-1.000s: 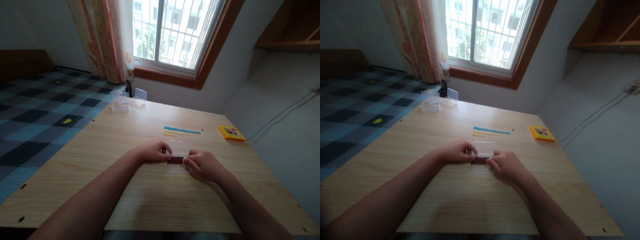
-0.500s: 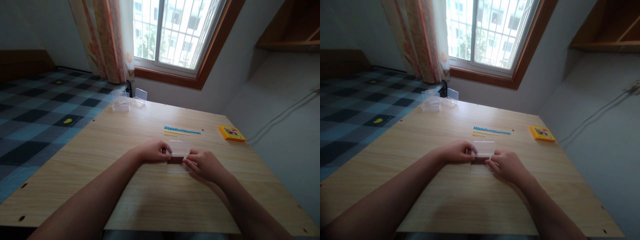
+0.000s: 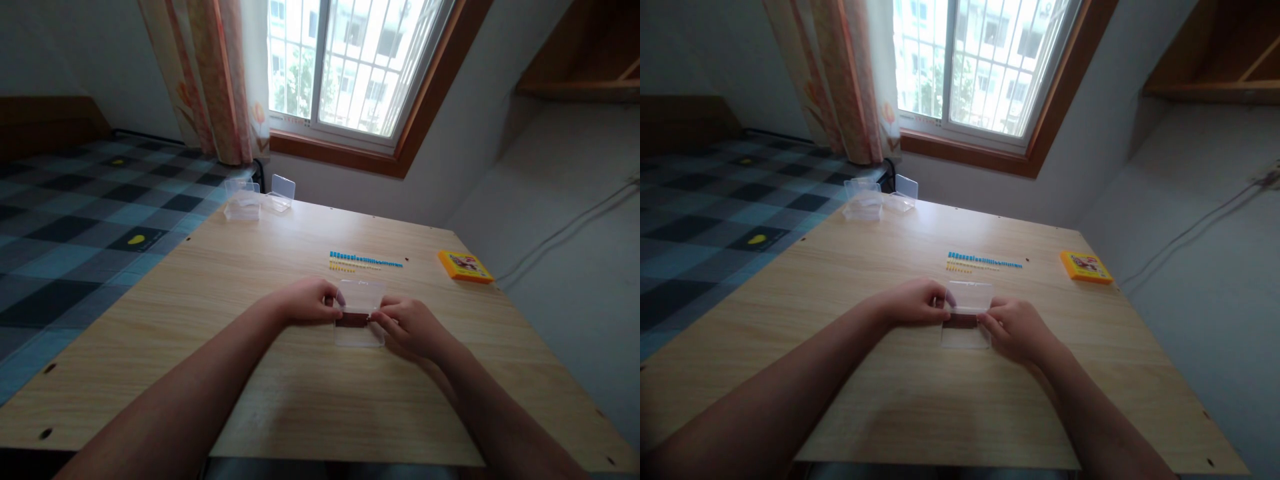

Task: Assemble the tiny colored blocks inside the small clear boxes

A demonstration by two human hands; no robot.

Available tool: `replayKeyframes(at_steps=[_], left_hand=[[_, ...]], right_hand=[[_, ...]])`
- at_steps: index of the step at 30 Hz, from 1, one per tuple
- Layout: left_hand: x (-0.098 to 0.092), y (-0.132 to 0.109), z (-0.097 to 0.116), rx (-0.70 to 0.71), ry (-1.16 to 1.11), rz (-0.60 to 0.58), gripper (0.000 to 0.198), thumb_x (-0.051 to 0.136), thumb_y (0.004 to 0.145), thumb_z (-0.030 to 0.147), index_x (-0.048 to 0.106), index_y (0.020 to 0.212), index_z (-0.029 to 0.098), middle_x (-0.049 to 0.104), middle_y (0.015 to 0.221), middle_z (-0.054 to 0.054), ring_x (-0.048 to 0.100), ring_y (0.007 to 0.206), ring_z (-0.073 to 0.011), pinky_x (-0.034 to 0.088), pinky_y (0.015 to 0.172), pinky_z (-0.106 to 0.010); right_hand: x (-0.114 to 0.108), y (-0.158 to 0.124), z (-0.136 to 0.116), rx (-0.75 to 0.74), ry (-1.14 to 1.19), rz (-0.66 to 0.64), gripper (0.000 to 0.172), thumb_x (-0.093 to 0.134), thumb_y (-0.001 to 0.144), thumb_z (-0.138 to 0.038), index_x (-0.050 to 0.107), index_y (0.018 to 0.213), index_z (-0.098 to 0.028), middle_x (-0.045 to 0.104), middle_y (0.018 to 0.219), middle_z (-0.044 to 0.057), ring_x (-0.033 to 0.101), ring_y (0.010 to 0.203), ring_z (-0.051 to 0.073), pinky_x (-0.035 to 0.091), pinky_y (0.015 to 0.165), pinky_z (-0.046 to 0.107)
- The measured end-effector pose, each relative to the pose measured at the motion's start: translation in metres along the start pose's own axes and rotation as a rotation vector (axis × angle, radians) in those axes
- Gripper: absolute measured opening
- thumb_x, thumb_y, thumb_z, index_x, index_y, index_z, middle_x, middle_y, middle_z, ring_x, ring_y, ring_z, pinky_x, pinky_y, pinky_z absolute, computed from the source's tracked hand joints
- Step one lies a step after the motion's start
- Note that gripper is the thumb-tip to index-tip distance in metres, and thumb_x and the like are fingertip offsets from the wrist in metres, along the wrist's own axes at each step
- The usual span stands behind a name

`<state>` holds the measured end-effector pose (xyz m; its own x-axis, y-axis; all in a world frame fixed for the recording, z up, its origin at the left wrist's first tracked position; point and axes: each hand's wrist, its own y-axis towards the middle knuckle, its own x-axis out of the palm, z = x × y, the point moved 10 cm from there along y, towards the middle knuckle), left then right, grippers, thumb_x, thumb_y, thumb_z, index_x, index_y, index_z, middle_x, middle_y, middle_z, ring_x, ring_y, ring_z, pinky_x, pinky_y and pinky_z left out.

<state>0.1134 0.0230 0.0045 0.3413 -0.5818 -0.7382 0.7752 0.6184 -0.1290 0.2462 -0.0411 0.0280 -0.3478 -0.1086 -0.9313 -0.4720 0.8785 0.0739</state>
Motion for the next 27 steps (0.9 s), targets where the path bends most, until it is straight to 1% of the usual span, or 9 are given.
replayKeyframes(at_steps=[6, 11, 15, 19, 21, 23, 24, 25, 27], left_hand=[[-0.001, 0.0, 0.001, -0.001, 0.02, 0.006, 0.033, 0.066, 0.078, 0.035, 0.079, 0.106, 0.023, 0.069, 0.073, 0.0, 0.06, 0.066, -0.0164, 0.039, 0.059, -0.026], [0.0, 0.001, 0.0, 0.004, -0.002, 0.005, 0.033, 0.067, 0.078, 0.034, 0.079, 0.106, 0.023, 0.069, 0.074, 0.0, 0.059, 0.065, -0.0163, 0.038, 0.059, -0.026], [0.0, 0.001, 0.0, 0.005, -0.001, 0.007, 0.033, 0.067, 0.078, 0.035, 0.079, 0.107, 0.023, 0.068, 0.072, 0.001, 0.059, 0.064, -0.0161, 0.037, 0.057, -0.026], [-0.001, 0.0, 0.001, 0.003, 0.006, 0.003, 0.033, 0.066, 0.078, 0.035, 0.079, 0.106, 0.023, 0.069, 0.072, 0.0, 0.059, 0.064, -0.0162, 0.038, 0.058, -0.026], [-0.001, 0.0, 0.002, 0.004, 0.001, 0.003, 0.033, 0.066, 0.078, 0.035, 0.079, 0.106, 0.023, 0.068, 0.072, 0.0, 0.059, 0.064, -0.0163, 0.038, 0.058, -0.026], [-0.001, -0.001, 0.003, 0.002, -0.012, -0.001, 0.032, 0.066, 0.078, 0.034, 0.079, 0.104, 0.023, 0.067, 0.071, 0.001, 0.058, 0.064, -0.0161, 0.037, 0.057, -0.026], [-0.001, -0.001, 0.003, -0.004, -0.02, -0.004, 0.031, 0.065, 0.078, 0.034, 0.079, 0.104, 0.023, 0.067, 0.071, 0.001, 0.057, 0.063, -0.016, 0.036, 0.057, -0.026], [0.0, -0.001, 0.002, -0.013, -0.026, -0.005, 0.031, 0.065, 0.078, 0.034, 0.079, 0.103, 0.023, 0.066, 0.071, 0.001, 0.057, 0.063, -0.0161, 0.035, 0.056, -0.026], [-0.001, -0.002, 0.001, -0.03, -0.028, -0.008, 0.031, 0.065, 0.077, 0.034, 0.079, 0.102, 0.022, 0.065, 0.071, 0.0, 0.056, 0.064, -0.0165, 0.035, 0.056, -0.026]], right_hand=[[0.001, 0.001, 0.0, 0.01, 0.033, -0.003, 0.043, 0.042, 0.104, -0.033, 0.077, 0.083, -0.02, 0.073, 0.092, 0.006, 0.066, 0.083, 0.018, 0.045, 0.074, 0.028], [0.0, 0.0, 0.001, 0.02, 0.034, 0.016, 0.042, 0.043, 0.103, -0.033, 0.078, 0.084, -0.021, 0.074, 0.091, 0.006, 0.066, 0.081, 0.018, 0.046, 0.073, 0.028], [0.0, 0.0, 0.001, 0.007, 0.042, 0.016, 0.04, 0.044, 0.103, -0.032, 0.079, 0.085, -0.022, 0.074, 0.092, 0.006, 0.066, 0.083, 0.018, 0.046, 0.075, 0.028], [0.0, 0.0, 0.0, 0.01, 0.02, 0.015, 0.041, 0.044, 0.103, -0.033, 0.078, 0.084, -0.022, 0.073, 0.087, 0.005, 0.065, 0.079, 0.017, 0.045, 0.071, 0.027], [-0.003, -0.002, -0.002, -0.015, 0.014, 0.035, 0.042, 0.044, 0.104, -0.034, 0.077, 0.081, -0.021, 0.071, 0.083, 0.005, 0.064, 0.075, 0.016, 0.044, 0.069, 0.027], [-0.012, -0.005, -0.001, -0.044, 0.02, 0.112, 0.046, 0.043, 0.104, -0.036, 0.075, 0.076, -0.02, 0.068, 0.075, 0.005, 0.062, 0.069, 0.016, 0.043, 0.066, 0.028], [-0.02, -0.007, 0.002, -0.051, 0.035, 0.185, 0.047, 0.044, 0.104, -0.038, 0.074, 0.074, -0.019, 0.066, 0.071, 0.005, 0.061, 0.066, 0.016, 0.043, 0.064, 0.028], [-0.03, -0.01, 0.009, -0.045, 0.06, 0.275, 0.047, 0.044, 0.103, -0.04, 0.074, 0.073, -0.019, 0.065, 0.068, 0.005, 0.06, 0.064, 0.017, 0.043, 0.063, 0.029], [-0.049, -0.018, 0.034, 0.021, 0.116, 0.483, 0.047, 0.045, 0.103, -0.042, 0.074, 0.075, -0.019, 0.067, 0.068, 0.006, 0.062, 0.066, 0.019, 0.046, 0.066, 0.031]])
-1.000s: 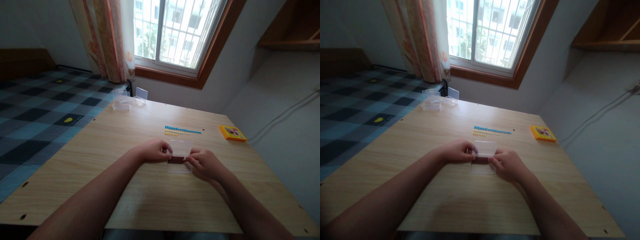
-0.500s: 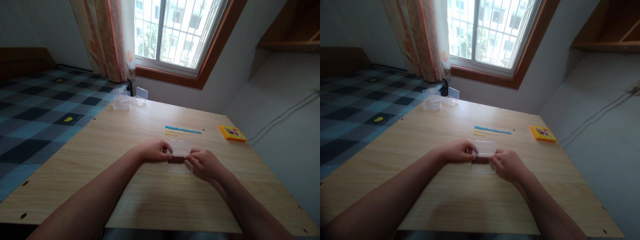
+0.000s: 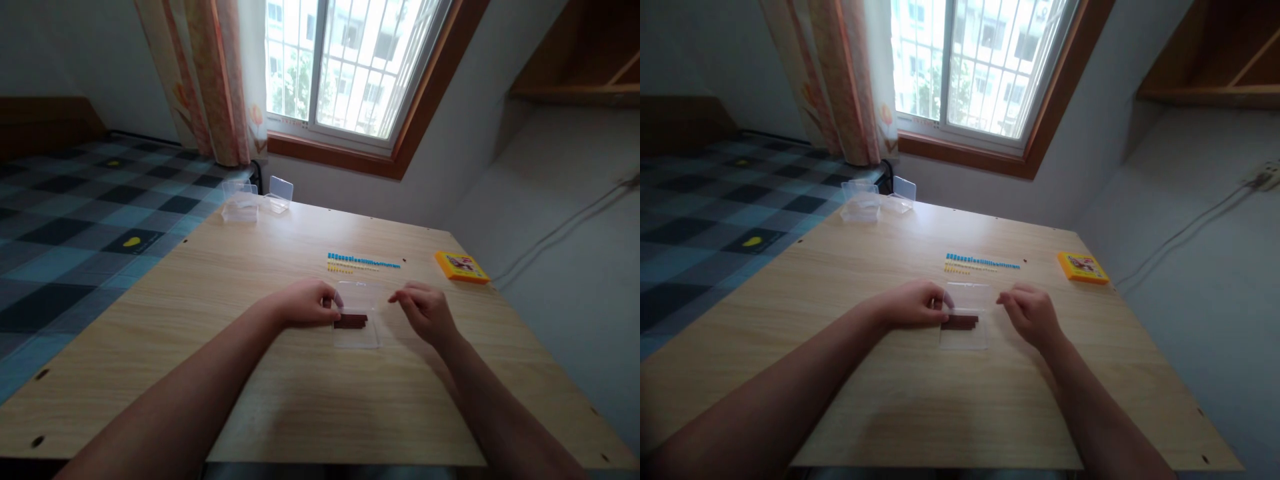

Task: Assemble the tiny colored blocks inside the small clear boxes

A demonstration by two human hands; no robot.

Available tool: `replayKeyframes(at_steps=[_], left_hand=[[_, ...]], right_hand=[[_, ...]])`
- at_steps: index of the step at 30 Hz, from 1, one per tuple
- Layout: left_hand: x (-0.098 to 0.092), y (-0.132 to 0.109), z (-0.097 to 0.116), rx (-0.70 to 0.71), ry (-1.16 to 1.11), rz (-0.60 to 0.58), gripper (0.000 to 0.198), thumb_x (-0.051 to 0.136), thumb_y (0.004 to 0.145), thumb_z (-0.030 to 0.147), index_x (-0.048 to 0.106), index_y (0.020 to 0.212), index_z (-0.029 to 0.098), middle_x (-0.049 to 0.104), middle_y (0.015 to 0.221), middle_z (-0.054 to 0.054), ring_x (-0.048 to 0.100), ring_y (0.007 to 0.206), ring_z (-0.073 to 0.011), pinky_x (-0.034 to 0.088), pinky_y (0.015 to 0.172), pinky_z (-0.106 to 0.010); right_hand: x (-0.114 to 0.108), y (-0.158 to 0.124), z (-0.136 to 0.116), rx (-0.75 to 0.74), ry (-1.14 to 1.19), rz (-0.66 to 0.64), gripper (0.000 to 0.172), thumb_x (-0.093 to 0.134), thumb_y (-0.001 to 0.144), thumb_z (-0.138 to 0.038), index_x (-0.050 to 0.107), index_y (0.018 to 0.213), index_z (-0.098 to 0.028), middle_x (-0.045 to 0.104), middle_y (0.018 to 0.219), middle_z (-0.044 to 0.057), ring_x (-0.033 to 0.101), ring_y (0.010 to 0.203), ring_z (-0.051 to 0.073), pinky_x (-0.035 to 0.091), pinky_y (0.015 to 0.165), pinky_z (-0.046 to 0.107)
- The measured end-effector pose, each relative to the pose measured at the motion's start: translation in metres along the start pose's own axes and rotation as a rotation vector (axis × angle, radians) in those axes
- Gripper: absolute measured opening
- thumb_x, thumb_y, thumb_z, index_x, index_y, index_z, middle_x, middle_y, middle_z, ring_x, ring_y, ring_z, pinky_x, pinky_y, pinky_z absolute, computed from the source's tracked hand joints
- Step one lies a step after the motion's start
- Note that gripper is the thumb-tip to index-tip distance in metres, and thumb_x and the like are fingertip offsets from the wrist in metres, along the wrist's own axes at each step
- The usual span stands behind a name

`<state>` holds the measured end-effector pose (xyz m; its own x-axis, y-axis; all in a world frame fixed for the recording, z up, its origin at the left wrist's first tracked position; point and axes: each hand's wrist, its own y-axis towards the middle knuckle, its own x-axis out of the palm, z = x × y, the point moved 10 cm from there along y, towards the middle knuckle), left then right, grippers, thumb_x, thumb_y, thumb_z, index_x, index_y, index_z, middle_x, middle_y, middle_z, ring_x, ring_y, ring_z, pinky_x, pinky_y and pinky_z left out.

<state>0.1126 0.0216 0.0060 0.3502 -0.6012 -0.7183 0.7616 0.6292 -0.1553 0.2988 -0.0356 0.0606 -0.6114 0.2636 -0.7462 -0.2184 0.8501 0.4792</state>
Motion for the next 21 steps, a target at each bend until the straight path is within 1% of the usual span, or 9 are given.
replayKeyframes(at_steps=[2, 4, 6, 9, 12, 15, 18, 21], left_hand=[[-0.001, 0.0, 0.0, -0.005, 0.011, 0.003, 0.032, 0.065, 0.077, 0.035, 0.079, 0.103, 0.022, 0.066, 0.072, 0.0, 0.057, 0.066, -0.0171, 0.035, 0.057, -0.026], [-0.003, 0.0, 0.001, 0.006, 0.02, 0.005, 0.032, 0.065, 0.077, 0.034, 0.079, 0.103, 0.022, 0.068, 0.074, -0.001, 0.058, 0.067, -0.0173, 0.037, 0.059, -0.026], [-0.004, 0.0, 0.002, 0.015, 0.021, 0.009, 0.031, 0.064, 0.078, 0.033, 0.079, 0.104, 0.022, 0.069, 0.075, 0.0, 0.059, 0.069, -0.0172, 0.038, 0.061, -0.026], [-0.004, 0.0, 0.001, 0.02, 0.007, 0.002, 0.031, 0.063, 0.08, 0.035, 0.079, 0.103, 0.021, 0.07, 0.078, -0.001, 0.06, 0.07, -0.0176, 0.039, 0.061, -0.026], [-0.003, 0.0, 0.0, 0.026, -0.022, -0.001, 0.03, 0.062, 0.082, 0.038, 0.078, 0.1, 0.02, 0.071, 0.08, -0.002, 0.061, 0.072, -0.0176, 0.04, 0.062, -0.026], [-0.004, 0.0, -0.001, 0.027, -0.016, 0.007, 0.03, 0.062, 0.083, 0.039, 0.078, 0.1, 0.02, 0.07, 0.079, -0.001, 0.059, 0.07, -0.0171, 0.039, 0.061, -0.026], [-0.004, 0.001, -0.003, 0.022, 0.004, 0.015, 0.031, 0.062, 0.084, 0.042, 0.078, 0.101, 0.021, 0.068, 0.076, -0.001, 0.058, 0.069, -0.0171, 0.037, 0.059, -0.026], [-0.004, 0.001, -0.004, 0.02, 0.002, 0.015, 0.032, 0.061, 0.086, 0.043, 0.078, 0.102, 0.021, 0.068, 0.076, -0.001, 0.058, 0.069, -0.0176, 0.036, 0.058, -0.026]], right_hand=[[-0.016, -0.001, 0.036, 0.134, 0.002, 0.177, 0.044, 0.045, 0.101, -0.044, 0.076, 0.081, -0.019, 0.072, 0.078, 0.009, 0.065, 0.076, 0.022, 0.05, 0.073, 0.034], [-0.02, -0.004, 0.078, 0.304, -0.038, 0.252, 0.042, 0.045, 0.098, -0.045, 0.077, 0.095, -0.018, 0.076, 0.095, 0.011, 0.067, 0.088, 0.024, 0.051, 0.081, 0.036], [-0.017, -0.005, 0.112, 0.401, -0.076, 0.265, 0.043, 0.046, 0.094, -0.041, 0.076, 0.108, -0.015, 0.076, 0.105, 0.014, 0.067, 0.091, 0.026, 0.052, 0.082, 0.037], [-0.013, -0.001, 0.148, 0.491, -0.136, 0.26, 0.046, 0.045, 0.089, -0.033, 0.075, 0.115, -0.011, 0.076, 0.107, 0.016, 0.067, 0.09, 0.026, 0.052, 0.082, 0.036], [-0.013, 0.009, 0.167, 0.535, -0.198, 0.239, 0.047, 0.045, 0.087, -0.03, 0.075, 0.119, -0.01, 0.075, 0.106, 0.015, 0.066, 0.088, 0.024, 0.051, 0.082, 0.035], [-0.011, 0.022, 0.175, 0.541, -0.251, 0.195, 0.044, 0.052, 0.088, -0.034, 0.076, 0.118, -0.014, 0.075, 0.107, 0.013, 0.066, 0.088, 0.023, 0.05, 0.082, 0.034], [-0.009, 0.031, 0.181, 0.55, -0.295, 0.165, 0.037, 0.057, 0.087, -0.037, 0.08, 0.109, -0.019, 0.075, 0.11, 0.012, 0.066, 0.092, 0.024, 0.048, 0.082, 0.033], [-0.009, 0.037, 0.186, 0.566, -0.32, 0.162, 0.031, 0.06, 0.086, -0.037, 0.081, 0.1, -0.02, 0.076, 0.107, 0.011, 0.066, 0.094, 0.025, 0.048, 0.081, 0.033]])
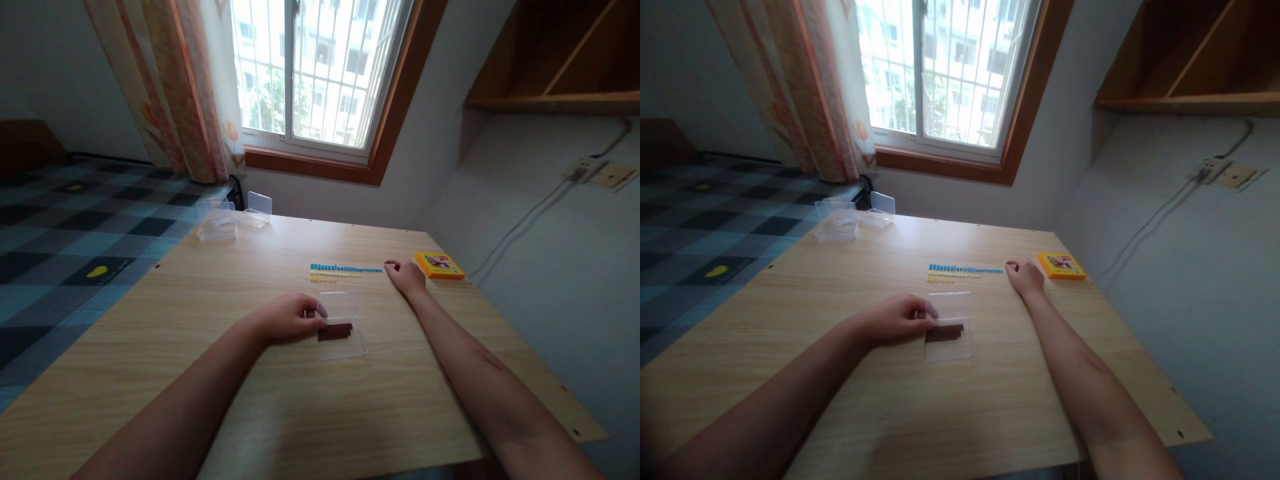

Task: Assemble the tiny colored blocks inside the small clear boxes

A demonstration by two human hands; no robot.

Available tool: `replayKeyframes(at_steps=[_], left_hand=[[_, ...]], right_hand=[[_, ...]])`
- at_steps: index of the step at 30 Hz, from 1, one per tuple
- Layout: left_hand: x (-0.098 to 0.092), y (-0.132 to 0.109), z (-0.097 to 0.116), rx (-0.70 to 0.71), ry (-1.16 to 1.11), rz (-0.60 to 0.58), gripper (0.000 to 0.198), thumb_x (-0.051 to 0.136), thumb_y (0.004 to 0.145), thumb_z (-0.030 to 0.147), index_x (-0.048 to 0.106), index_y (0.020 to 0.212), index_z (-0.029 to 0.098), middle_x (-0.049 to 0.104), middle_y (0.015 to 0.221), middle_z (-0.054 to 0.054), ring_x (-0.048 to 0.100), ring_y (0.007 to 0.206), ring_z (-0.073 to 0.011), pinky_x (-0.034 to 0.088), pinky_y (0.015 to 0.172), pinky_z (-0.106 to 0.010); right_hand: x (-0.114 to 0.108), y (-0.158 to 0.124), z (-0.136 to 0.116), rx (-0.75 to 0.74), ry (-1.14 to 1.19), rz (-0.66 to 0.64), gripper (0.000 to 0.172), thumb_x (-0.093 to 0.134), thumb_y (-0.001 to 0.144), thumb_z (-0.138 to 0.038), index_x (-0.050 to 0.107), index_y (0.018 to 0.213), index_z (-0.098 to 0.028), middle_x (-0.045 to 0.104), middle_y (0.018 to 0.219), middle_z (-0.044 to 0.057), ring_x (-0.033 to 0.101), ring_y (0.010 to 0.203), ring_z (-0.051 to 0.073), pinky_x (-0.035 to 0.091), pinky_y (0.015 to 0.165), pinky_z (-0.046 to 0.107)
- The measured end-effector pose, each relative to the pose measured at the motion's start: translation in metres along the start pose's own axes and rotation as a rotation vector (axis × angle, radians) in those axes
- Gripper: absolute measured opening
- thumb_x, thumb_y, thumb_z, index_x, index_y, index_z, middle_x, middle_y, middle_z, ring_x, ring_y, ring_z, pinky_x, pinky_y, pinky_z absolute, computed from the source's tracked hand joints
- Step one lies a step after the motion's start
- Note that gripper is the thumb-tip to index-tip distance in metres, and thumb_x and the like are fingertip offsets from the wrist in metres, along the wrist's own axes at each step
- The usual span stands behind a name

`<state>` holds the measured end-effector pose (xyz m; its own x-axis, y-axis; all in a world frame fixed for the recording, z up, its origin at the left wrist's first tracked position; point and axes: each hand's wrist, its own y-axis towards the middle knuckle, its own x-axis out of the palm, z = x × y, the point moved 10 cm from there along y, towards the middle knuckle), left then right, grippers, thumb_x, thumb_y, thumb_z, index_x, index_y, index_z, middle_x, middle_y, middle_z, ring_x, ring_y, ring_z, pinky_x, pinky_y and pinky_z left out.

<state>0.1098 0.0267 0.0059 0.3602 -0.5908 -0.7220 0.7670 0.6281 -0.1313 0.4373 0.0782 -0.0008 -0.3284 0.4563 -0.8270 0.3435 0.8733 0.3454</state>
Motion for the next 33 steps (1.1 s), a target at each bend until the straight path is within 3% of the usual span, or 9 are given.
replayKeyframes(at_steps=[6, 10, 14, 16, 19, 22, 26, 33], left_hand=[[0.002, 0.001, -0.002, 0.013, -0.014, -0.012, 0.033, 0.06, 0.087, 0.045, 0.077, 0.101, 0.021, 0.069, 0.079, -0.002, 0.059, 0.071, -0.018, 0.036, 0.06, -0.026], [0.003, 0.001, -0.004, 0.011, -0.007, -0.013, 0.034, 0.06, 0.087, 0.046, 0.077, 0.103, 0.022, 0.068, 0.076, -0.001, 0.058, 0.069, -0.0184, 0.036, 0.058, -0.027], [0.002, 0.0, -0.002, 0.006, -0.012, -0.012, 0.032, 0.062, 0.085, 0.043, 0.077, 0.102, 0.021, 0.069, 0.078, -0.002, 0.06, 0.071, -0.0184, 0.037, 0.059, -0.026], [0.002, 0.0, -0.001, -0.005, -0.027, -0.017, 0.03, 0.063, 0.084, 0.04, 0.077, 0.102, 0.021, 0.069, 0.079, -0.001, 0.06, 0.07, -0.0176, 0.039, 0.06, -0.026], [0.002, 0.0, -0.001, -0.018, -0.051, -0.026, 0.029, 0.064, 0.082, 0.037, 0.077, 0.102, 0.021, 0.07, 0.08, -0.001, 0.06, 0.07, -0.0169, 0.04, 0.062, -0.026], [0.004, 0.001, -0.004, -0.03, -0.057, -0.035, 0.03, 0.065, 0.079, 0.035, 0.077, 0.102, 0.02, 0.068, 0.076, 0.0, 0.059, 0.068, -0.0166, 0.039, 0.06, -0.026], [0.006, 0.002, -0.008, -0.041, -0.074, -0.037, 0.034, 0.066, 0.078, 0.037, 0.077, 0.105, 0.019, 0.065, 0.072, 0.0, 0.057, 0.065, -0.0162, 0.037, 0.056, -0.025], [0.006, 0.002, -0.007, -0.027, -0.07, -0.038, 0.034, 0.067, 0.078, 0.037, 0.077, 0.105, 0.019, 0.065, 0.072, 0.001, 0.056, 0.064, -0.0155, 0.036, 0.056, -0.025]], right_hand=[[-0.004, -0.001, 0.001, 0.012, 0.081, 0.052, 0.029, 0.062, 0.085, -0.037, 0.081, 0.092, -0.016, 0.077, 0.099, 0.014, 0.068, 0.09, 0.027, 0.05, 0.078, 0.035], [-0.024, -0.023, -0.012, -0.048, 0.238, 0.08, 0.04, 0.057, 0.09, -0.045, 0.078, 0.097, -0.012, 0.077, 0.09, 0.014, 0.067, 0.079, 0.024, 0.053, 0.074, 0.034], [-0.062, -0.061, -0.051, -0.222, 0.388, 0.02, 0.034, 0.065, 0.088, -0.051, 0.078, 0.089, -0.019, 0.074, 0.088, 0.008, 0.065, 0.077, 0.02, 0.051, 0.064, 0.029], [-0.073, -0.089, -0.091, -0.447, 0.495, -0.135, 0.025, 0.068, 0.09, -0.043, 0.078, 0.087, -0.02, 0.072, 0.082, 0.006, 0.062, 0.07, 0.016, 0.046, 0.057, 0.026], [-0.067, -0.133, -0.139, -0.681, 0.476, -0.405, 0.015, 0.067, 0.093, -0.03, 0.078, 0.089, -0.021, 0.067, 0.073, 0.002, 0.056, 0.06, 0.011, 0.04, 0.054, 0.023], [-0.05, -0.159, -0.161, -0.764, 0.341, -0.507, 0.014, 0.065, 0.093, -0.025, 0.079, 0.091, -0.022, 0.069, 0.078, 0.001, 0.059, 0.063, 0.011, 0.04, 0.06, 0.023], [-0.03, -0.168, -0.165, -0.757, 0.227, -0.556, 0.014, 0.066, 0.091, -0.021, 0.079, 0.089, -0.023, 0.073, 0.082, 0.0, 0.062, 0.067, 0.012, 0.039, 0.063, 0.024], [-0.025, -0.17, -0.168, -0.724, 0.156, -0.595, 0.016, 0.066, 0.086, -0.017, 0.081, 0.088, -0.025, 0.074, 0.081, 0.0, 0.063, 0.067, 0.012, 0.037, 0.063, 0.024]])
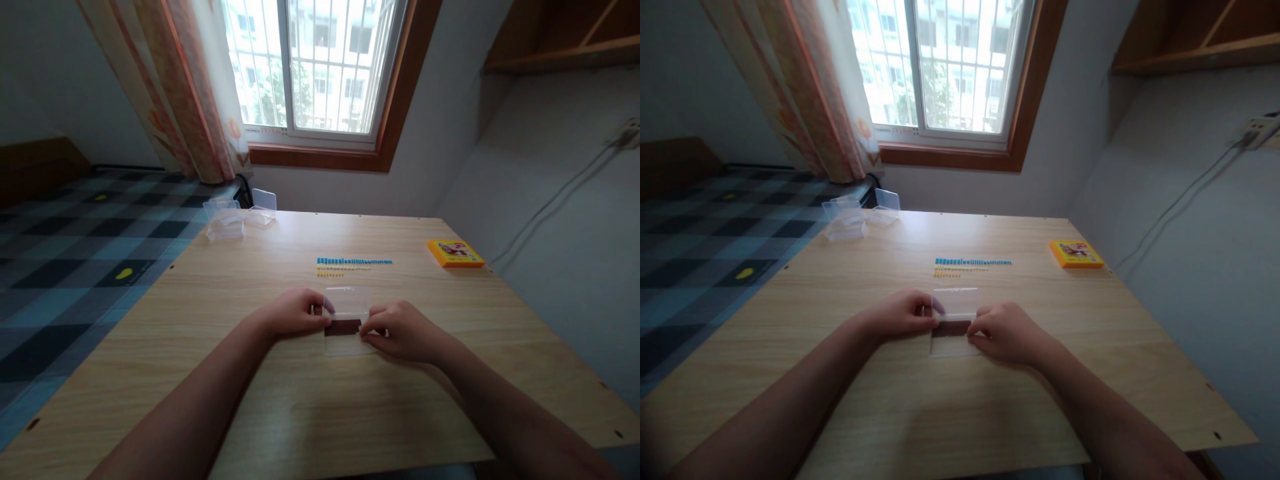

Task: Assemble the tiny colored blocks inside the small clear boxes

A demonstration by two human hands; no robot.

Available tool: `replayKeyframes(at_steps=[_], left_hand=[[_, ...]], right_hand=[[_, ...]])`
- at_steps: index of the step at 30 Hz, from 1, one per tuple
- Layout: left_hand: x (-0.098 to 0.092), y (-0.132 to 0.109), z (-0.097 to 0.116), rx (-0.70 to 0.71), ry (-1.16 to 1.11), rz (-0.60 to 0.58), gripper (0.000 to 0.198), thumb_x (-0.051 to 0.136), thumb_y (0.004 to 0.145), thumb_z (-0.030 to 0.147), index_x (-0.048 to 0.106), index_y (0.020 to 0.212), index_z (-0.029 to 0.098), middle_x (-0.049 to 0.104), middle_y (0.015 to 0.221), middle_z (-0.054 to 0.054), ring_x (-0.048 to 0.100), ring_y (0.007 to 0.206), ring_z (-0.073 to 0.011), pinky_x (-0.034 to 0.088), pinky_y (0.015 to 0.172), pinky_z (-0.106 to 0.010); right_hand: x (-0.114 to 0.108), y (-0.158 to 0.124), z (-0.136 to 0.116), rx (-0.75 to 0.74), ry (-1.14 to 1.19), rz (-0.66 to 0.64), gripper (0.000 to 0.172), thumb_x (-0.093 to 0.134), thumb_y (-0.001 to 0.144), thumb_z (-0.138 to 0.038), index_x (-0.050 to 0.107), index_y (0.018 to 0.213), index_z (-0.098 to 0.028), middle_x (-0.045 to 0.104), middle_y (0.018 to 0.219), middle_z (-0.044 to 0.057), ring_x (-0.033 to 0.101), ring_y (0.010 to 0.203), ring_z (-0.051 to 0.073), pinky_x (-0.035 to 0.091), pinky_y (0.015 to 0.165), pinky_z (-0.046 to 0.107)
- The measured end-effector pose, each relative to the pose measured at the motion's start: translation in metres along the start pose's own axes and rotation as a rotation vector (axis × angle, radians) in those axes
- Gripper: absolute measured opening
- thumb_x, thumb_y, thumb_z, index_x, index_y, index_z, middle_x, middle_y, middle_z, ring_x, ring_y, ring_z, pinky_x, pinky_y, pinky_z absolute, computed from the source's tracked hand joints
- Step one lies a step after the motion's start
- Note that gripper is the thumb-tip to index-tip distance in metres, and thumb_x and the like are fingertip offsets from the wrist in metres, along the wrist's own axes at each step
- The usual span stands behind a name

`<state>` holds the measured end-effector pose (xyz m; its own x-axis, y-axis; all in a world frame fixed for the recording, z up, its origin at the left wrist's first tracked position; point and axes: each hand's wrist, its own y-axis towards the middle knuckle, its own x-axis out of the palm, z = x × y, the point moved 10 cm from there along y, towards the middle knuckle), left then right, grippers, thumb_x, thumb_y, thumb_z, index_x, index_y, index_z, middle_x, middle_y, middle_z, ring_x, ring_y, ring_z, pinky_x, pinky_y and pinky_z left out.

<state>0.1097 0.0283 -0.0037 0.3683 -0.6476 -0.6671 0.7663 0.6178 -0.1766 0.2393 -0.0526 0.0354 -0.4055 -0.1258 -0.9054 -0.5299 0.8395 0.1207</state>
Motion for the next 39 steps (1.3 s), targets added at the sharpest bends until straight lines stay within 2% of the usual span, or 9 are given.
replayKeyframes(at_steps=[8, 14, 21, 26, 39], left_hand=[[0.0, 0.001, 0.001, 0.016, -0.001, 0.012, 0.031, 0.067, 0.078, 0.035, 0.077, 0.102, 0.019, 0.064, 0.071, 0.001, 0.055, 0.064, -0.0156, 0.036, 0.056, -0.025], [-0.001, 0.0, 0.002, 0.01, 0.014, 0.012, 0.032, 0.066, 0.079, 0.036, 0.077, 0.104, 0.019, 0.065, 0.071, 0.0, 0.056, 0.065, -0.016, 0.037, 0.056, -0.025], [0.0, 0.0, 0.002, 0.02, 0.009, 0.005, 0.032, 0.066, 0.079, 0.036, 0.077, 0.104, 0.02, 0.065, 0.072, 0.0, 0.056, 0.065, -0.0159, 0.036, 0.056, -0.025], [-0.001, 0.0, 0.002, 0.019, 0.037, 0.011, 0.032, 0.066, 0.079, 0.036, 0.078, 0.105, 0.021, 0.067, 0.074, 0.0, 0.057, 0.066, -0.0165, 0.036, 0.057, -0.026], [-0.001, -0.001, 0.008, 0.035, 0.064, 0.01, 0.031, 0.064, 0.079, 0.033, 0.078, 0.104, 0.02, 0.069, 0.076, -0.001, 0.058, 0.067, -0.0165, 0.037, 0.057, -0.026]], right_hand=[[0.006, 0.003, -0.006, 0.018, -0.02, -0.035, 0.018, 0.066, 0.084, -0.017, 0.081, 0.088, -0.026, 0.074, 0.081, -0.001, 0.062, 0.067, 0.012, 0.035, 0.062, 0.025], [-0.006, -0.005, -0.009, -0.069, 0.033, -0.034, 0.021, 0.061, 0.089, -0.02, 0.08, 0.096, -0.024, 0.073, 0.084, 0.001, 0.061, 0.068, 0.012, 0.038, 0.063, 0.025], [0.006, -0.007, -0.014, -0.135, 0.017, -0.113, 0.025, 0.058, 0.087, -0.016, 0.079, 0.099, -0.024, 0.072, 0.082, 0.001, 0.061, 0.065, 0.012, 0.038, 0.062, 0.025], [0.007, -0.007, -0.012, -0.133, 0.004, -0.071, 0.025, 0.057, 0.086, -0.013, 0.079, 0.094, -0.023, 0.074, 0.082, 0.002, 0.062, 0.065, 0.013, 0.038, 0.061, 0.025], [0.0, -0.006, -0.009, -0.126, 0.024, -0.01, 0.023, 0.058, 0.09, -0.016, 0.078, 0.098, -0.022, 0.074, 0.086, 0.003, 0.064, 0.069, 0.014, 0.04, 0.063, 0.025]])
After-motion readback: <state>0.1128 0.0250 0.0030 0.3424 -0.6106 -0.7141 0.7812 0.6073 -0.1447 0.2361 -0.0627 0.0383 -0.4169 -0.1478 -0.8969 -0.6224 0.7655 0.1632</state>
